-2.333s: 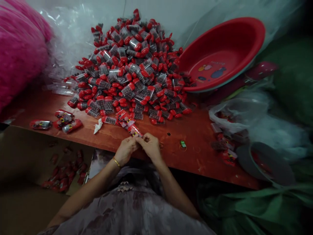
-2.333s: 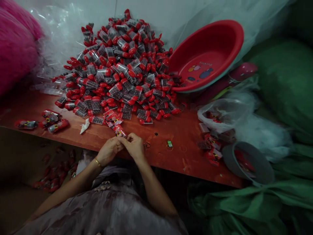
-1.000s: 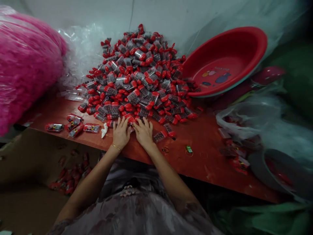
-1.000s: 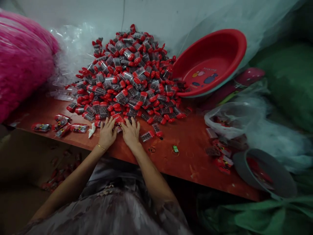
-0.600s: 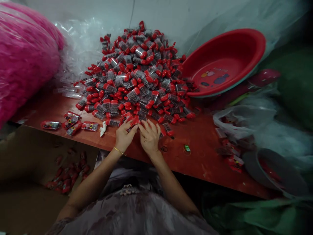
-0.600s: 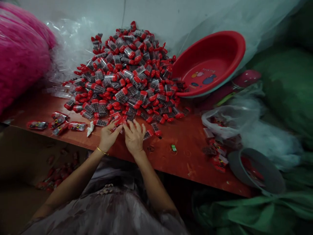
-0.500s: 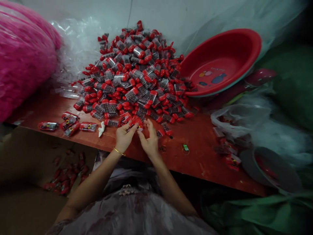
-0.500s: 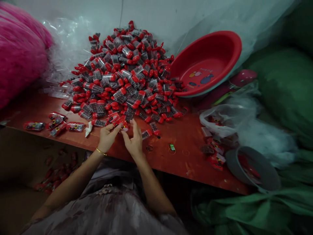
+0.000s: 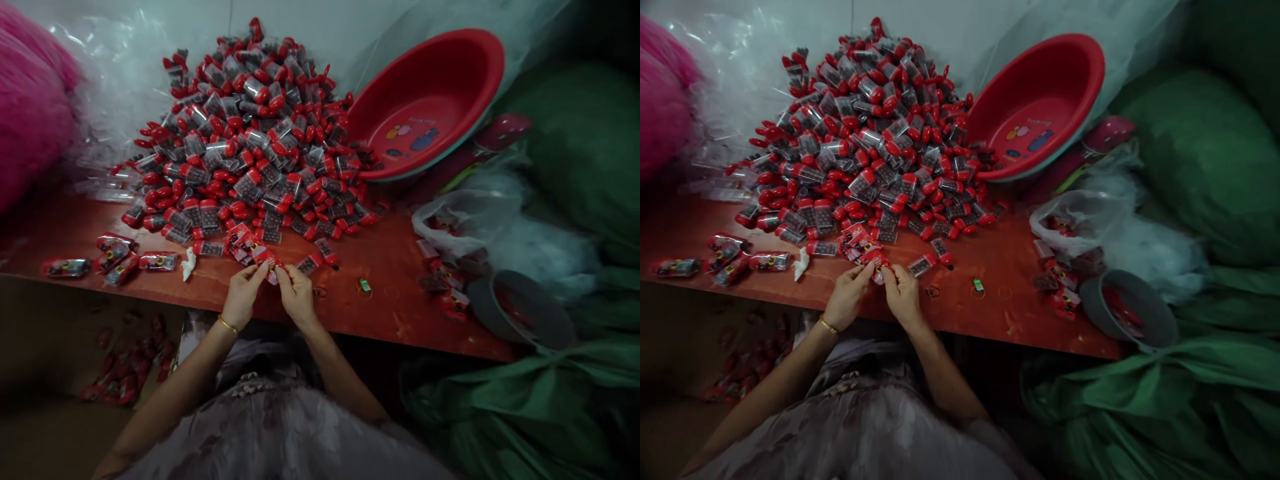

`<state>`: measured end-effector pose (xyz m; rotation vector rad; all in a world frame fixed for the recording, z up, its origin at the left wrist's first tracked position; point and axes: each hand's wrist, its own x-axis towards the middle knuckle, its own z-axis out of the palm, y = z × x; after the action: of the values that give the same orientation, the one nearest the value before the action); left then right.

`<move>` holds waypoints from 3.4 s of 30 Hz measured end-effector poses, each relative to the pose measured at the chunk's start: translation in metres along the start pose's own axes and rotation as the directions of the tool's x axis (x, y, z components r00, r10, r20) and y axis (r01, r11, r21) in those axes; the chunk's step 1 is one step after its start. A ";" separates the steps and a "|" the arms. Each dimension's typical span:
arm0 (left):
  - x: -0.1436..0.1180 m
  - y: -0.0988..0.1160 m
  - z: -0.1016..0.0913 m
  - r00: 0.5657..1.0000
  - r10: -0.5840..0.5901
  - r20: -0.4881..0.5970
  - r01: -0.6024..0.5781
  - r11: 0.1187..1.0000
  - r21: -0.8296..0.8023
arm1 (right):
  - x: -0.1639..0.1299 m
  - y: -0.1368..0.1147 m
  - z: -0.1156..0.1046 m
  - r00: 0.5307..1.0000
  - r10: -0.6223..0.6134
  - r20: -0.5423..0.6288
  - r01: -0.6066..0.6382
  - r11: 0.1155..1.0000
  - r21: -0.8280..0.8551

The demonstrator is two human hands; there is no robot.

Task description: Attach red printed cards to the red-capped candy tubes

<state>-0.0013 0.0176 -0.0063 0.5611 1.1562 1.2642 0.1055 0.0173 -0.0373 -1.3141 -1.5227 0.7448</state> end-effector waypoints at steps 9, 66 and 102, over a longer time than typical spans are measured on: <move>0.003 0.009 -0.001 0.980 -0.190 -0.062 0.183 0.978 -0.099 | 0.011 0.005 -0.040 0.953 0.248 -0.171 -0.299 0.695 -0.654; -0.015 -0.027 0.020 0.996 -0.010 0.091 0.016 0.998 -0.065 | -0.040 0.001 -0.021 0.961 0.245 -0.130 -0.226 0.964 0.143; -0.019 -0.019 0.025 0.957 0.093 0.273 -0.089 0.996 -0.026 | -0.031 -0.013 -0.023 0.932 0.363 -0.009 -0.290 0.760 0.582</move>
<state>0.0311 0.0006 -0.0067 0.7615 0.8974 1.2269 0.1205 -0.0185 -0.0256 -1.1343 -0.8588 1.2156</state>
